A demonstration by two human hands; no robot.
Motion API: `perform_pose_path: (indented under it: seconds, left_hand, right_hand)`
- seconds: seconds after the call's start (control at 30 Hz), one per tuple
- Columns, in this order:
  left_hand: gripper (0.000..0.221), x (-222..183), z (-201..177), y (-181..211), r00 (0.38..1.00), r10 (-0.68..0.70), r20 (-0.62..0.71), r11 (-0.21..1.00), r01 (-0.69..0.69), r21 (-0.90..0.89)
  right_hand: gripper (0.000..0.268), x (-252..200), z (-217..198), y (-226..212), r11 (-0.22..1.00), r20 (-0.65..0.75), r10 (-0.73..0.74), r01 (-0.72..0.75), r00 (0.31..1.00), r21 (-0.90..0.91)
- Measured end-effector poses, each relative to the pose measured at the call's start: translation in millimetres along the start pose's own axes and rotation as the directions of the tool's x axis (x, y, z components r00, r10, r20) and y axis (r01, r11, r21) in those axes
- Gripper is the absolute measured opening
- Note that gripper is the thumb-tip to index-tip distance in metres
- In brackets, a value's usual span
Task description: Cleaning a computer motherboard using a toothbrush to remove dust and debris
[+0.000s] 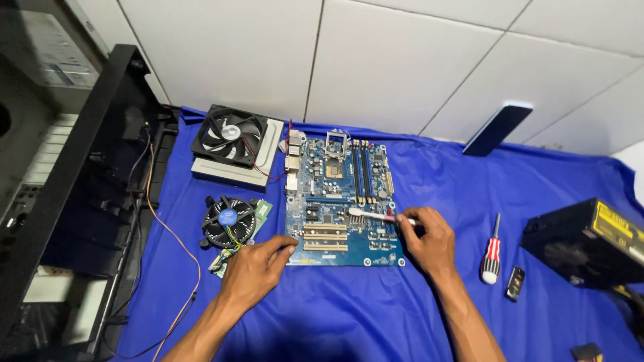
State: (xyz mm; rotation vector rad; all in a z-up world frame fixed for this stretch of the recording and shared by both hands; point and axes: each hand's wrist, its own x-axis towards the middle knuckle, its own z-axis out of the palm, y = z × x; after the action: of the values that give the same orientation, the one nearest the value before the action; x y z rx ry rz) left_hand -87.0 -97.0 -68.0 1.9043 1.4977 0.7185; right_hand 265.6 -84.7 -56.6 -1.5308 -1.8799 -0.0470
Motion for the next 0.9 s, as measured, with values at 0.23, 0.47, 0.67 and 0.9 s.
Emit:
perform_pose_path:
  seconds: [0.23,0.47,0.67,0.9]
  left_hand:
    - [0.023,1,3,-3,0.998,-0.058,0.039,0.998,0.057,0.025]
    - [0.021,0,4,-4,1.0,-0.008,0.015,1.0,0.007,0.014]
    - [0.021,4,2,0,1.0,-0.025,0.009,1.0,0.025,0.005]
    - [0.019,2,-1,2,0.998,-0.054,0.009,0.998,0.054,0.026]
  right_hand:
    - [0.009,3,-2,-3,1.0,0.006,-0.013,0.013,1.0,0.001]
    - [0.005,-1,-7,5,0.996,-0.013,0.078,-0.079,0.997,-0.033]
    - [0.009,2,-12,16,0.999,0.001,0.024,-0.024,1.0,-0.044]
    - [0.013,1,-13,4,1.0,0.045,0.008,-0.007,0.999,-0.027]
